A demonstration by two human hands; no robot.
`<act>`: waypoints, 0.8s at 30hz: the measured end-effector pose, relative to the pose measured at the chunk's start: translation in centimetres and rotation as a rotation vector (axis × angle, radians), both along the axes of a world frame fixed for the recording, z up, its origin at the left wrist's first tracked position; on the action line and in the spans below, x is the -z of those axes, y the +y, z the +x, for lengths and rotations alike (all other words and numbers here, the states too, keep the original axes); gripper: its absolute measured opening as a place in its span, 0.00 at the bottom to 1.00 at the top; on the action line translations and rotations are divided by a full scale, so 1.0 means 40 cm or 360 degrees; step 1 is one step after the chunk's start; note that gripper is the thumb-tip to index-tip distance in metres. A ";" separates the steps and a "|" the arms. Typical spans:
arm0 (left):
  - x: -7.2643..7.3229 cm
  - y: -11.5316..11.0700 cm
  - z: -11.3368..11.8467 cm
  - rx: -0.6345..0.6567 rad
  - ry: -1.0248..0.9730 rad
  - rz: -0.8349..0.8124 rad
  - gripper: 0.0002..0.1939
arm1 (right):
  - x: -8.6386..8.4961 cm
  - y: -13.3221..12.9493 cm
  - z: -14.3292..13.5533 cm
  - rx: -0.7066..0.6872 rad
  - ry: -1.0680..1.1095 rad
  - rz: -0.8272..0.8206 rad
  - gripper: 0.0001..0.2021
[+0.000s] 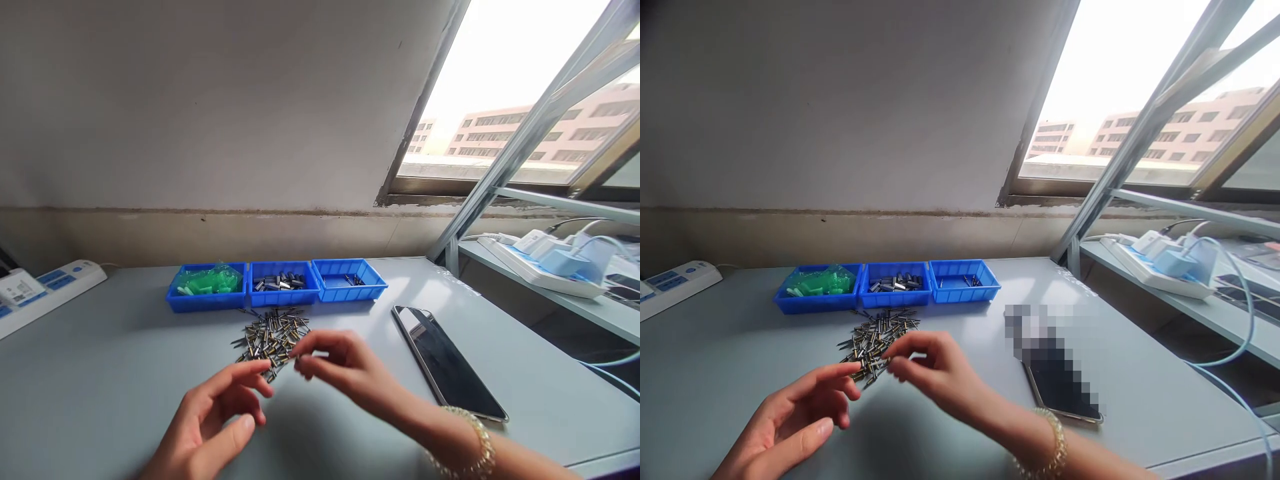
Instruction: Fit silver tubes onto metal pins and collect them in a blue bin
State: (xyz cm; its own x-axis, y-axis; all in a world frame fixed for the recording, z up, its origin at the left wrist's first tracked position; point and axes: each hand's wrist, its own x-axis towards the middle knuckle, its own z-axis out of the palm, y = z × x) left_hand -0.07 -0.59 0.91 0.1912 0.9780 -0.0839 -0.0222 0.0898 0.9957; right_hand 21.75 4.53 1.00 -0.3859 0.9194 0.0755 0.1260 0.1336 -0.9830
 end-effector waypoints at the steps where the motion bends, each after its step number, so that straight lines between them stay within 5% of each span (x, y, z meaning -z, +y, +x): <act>1: 0.001 0.007 -0.003 -0.0047 0.0059 0.0037 0.16 | -0.014 0.024 0.019 0.0121 -0.0140 0.0258 0.10; 3: 0.000 0.020 -0.009 -0.0133 0.0195 0.0132 0.14 | -0.036 0.082 0.064 0.0479 -0.0477 0.0929 0.12; 9: -0.012 0.038 -0.020 -0.0190 0.0477 0.0231 0.11 | -0.028 0.215 0.170 0.0873 -0.0883 0.1181 0.12; 18: -0.012 0.038 -0.010 -0.0187 0.0562 0.0244 0.08 | 0.049 0.116 0.078 0.0374 -0.1267 0.0961 0.03; 24: 0.010 0.040 -0.021 -0.0112 0.0564 0.0317 0.06 | 0.077 0.112 0.057 0.0352 -0.1309 0.0828 0.06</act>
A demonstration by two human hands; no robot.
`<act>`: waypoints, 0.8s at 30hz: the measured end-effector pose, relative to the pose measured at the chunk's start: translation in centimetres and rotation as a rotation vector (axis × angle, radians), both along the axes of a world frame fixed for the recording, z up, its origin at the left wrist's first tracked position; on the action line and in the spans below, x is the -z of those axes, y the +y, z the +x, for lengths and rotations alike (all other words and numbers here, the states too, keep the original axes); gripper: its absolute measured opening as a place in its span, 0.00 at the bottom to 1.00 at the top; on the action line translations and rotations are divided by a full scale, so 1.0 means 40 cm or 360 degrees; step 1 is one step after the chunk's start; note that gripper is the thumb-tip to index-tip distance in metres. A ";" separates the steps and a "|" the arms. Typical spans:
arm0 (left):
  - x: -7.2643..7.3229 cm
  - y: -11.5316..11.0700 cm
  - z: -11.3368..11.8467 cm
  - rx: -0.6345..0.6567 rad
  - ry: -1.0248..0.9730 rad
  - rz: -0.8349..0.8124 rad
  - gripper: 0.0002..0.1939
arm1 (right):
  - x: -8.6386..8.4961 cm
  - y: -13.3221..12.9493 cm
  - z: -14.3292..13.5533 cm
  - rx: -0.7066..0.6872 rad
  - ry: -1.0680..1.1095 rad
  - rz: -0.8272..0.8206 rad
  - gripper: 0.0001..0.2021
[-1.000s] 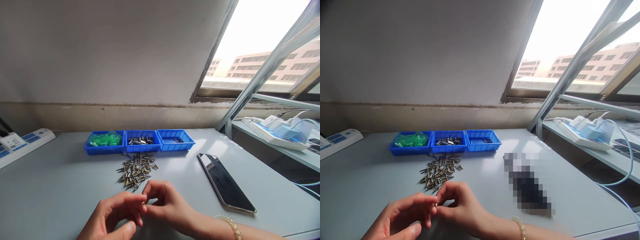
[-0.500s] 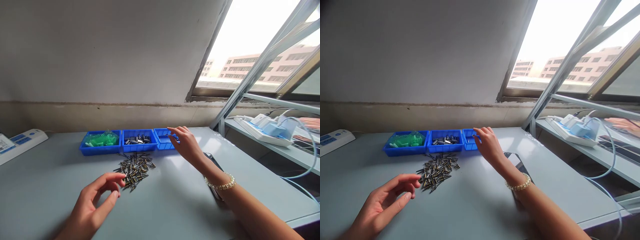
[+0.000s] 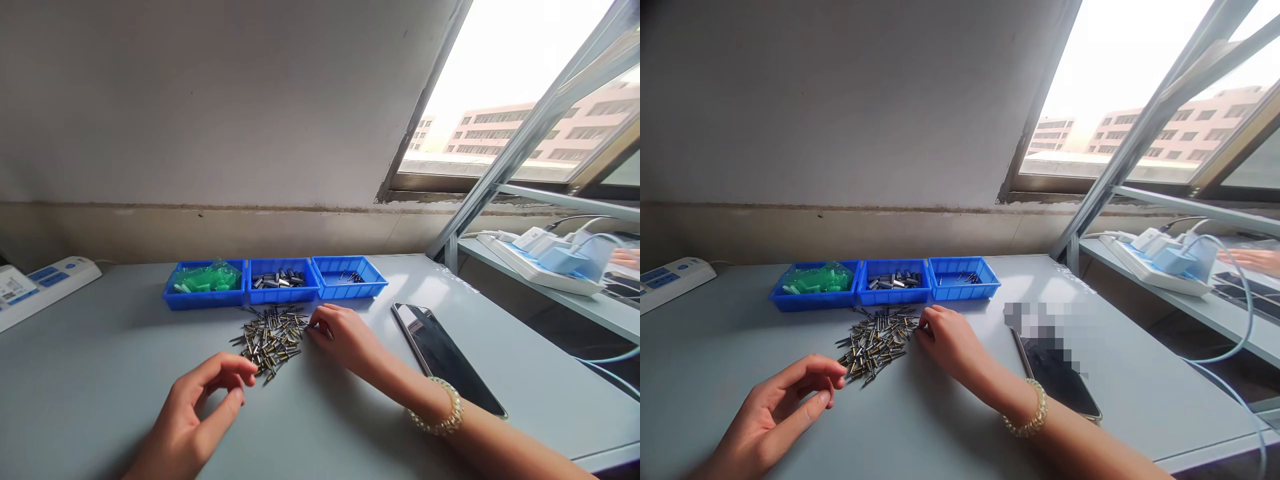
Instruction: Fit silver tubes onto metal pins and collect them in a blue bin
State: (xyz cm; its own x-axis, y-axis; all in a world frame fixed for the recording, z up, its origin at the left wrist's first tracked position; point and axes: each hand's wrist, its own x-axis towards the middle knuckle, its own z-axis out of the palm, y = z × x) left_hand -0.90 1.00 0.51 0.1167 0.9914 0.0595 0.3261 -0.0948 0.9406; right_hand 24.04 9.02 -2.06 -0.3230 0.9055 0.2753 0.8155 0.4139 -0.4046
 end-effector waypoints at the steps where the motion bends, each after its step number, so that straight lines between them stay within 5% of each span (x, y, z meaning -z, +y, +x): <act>1: -0.001 -0.001 0.001 -0.0010 -0.0001 -0.0015 0.06 | 0.004 0.003 0.000 0.0014 0.0017 -0.0008 0.06; 10: -0.032 -0.006 0.018 -0.0140 -0.0033 -0.0088 0.06 | -0.005 0.012 -0.002 0.0072 0.0454 -0.0070 0.03; 17: 0.010 0.000 0.022 -0.0028 -0.0175 -0.0161 0.08 | -0.063 -0.112 -0.069 -0.0242 0.0962 -0.0332 0.06; 24: 0.007 -0.032 0.048 0.0050 -0.0161 -0.0278 0.04 | -0.047 -0.179 -0.104 -0.0515 0.0912 0.0088 0.04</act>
